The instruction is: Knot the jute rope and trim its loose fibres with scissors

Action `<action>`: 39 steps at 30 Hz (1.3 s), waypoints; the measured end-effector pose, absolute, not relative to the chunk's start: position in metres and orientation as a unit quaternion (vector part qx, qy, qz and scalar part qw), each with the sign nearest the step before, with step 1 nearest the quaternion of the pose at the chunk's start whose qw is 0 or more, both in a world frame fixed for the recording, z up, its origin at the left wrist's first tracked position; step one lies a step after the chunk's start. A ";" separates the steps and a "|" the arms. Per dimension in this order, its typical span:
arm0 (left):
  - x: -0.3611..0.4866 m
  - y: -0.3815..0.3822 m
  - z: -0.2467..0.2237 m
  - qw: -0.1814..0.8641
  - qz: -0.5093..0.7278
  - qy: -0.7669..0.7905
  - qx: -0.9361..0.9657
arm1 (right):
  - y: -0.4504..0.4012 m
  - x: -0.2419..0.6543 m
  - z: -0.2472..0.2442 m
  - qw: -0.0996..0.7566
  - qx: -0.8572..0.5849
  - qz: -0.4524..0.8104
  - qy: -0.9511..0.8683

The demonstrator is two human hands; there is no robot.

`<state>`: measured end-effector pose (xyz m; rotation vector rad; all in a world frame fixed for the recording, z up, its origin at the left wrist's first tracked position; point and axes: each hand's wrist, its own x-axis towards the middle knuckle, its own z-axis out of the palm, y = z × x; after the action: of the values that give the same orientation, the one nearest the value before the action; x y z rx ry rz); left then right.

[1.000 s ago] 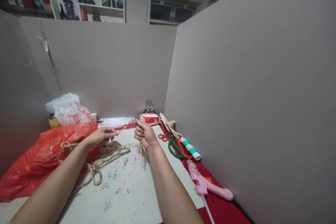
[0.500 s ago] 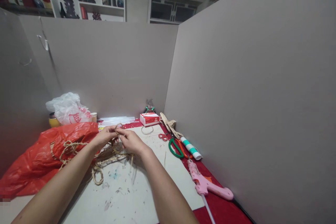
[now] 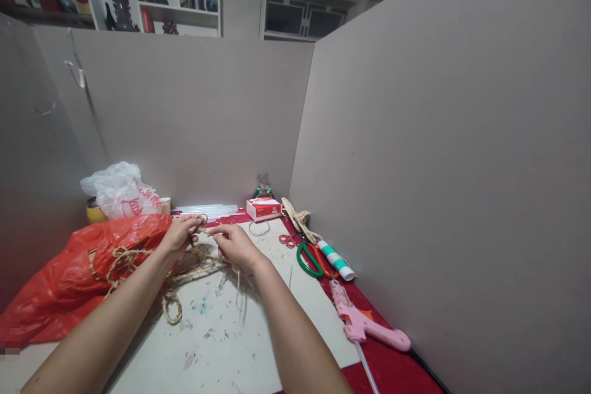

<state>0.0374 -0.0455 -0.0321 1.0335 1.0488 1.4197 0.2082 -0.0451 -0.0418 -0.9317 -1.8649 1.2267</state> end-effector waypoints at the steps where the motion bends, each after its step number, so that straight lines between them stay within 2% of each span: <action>1: 0.036 -0.044 -0.033 0.523 0.599 0.434 0.423 | -0.043 0.209 -0.044 0.348 -0.364 0.479 -0.719; 4: 0.034 -0.043 -0.034 0.540 0.598 0.424 0.413 | -0.034 0.213 -0.053 0.354 -0.378 0.439 -0.734; 9: 0.044 -0.047 -0.033 0.553 0.587 0.417 0.421 | -0.023 0.216 -0.062 0.415 -0.377 0.271 -0.783; 12: 0.051 -0.050 -0.034 0.545 0.594 0.411 0.426 | -0.025 0.214 -0.057 0.457 -0.376 0.246 -0.768; 15: 0.055 -0.051 -0.035 0.542 0.596 0.402 0.434 | -0.028 0.211 -0.053 0.476 -0.367 0.275 -0.751; 21: 0.053 -0.051 -0.038 0.552 0.575 0.404 0.449 | -0.031 0.206 -0.052 0.474 -0.328 0.410 -0.707; 31: 0.054 -0.059 -0.034 0.605 0.500 0.399 0.474 | -0.031 0.210 -0.043 0.558 -0.321 0.442 -0.625; 35: 0.054 -0.058 -0.036 0.584 0.499 0.413 0.489 | -0.030 0.215 -0.041 0.567 -0.324 0.463 -0.599; 39: 0.056 -0.055 -0.037 0.555 0.521 0.433 0.482 | -0.028 0.214 -0.046 0.557 -0.337 0.428 -0.627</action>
<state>0.0557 -0.0553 -0.0373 1.1393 1.0214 1.2310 0.2138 -0.0280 -0.0457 -0.7962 -1.4802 1.0091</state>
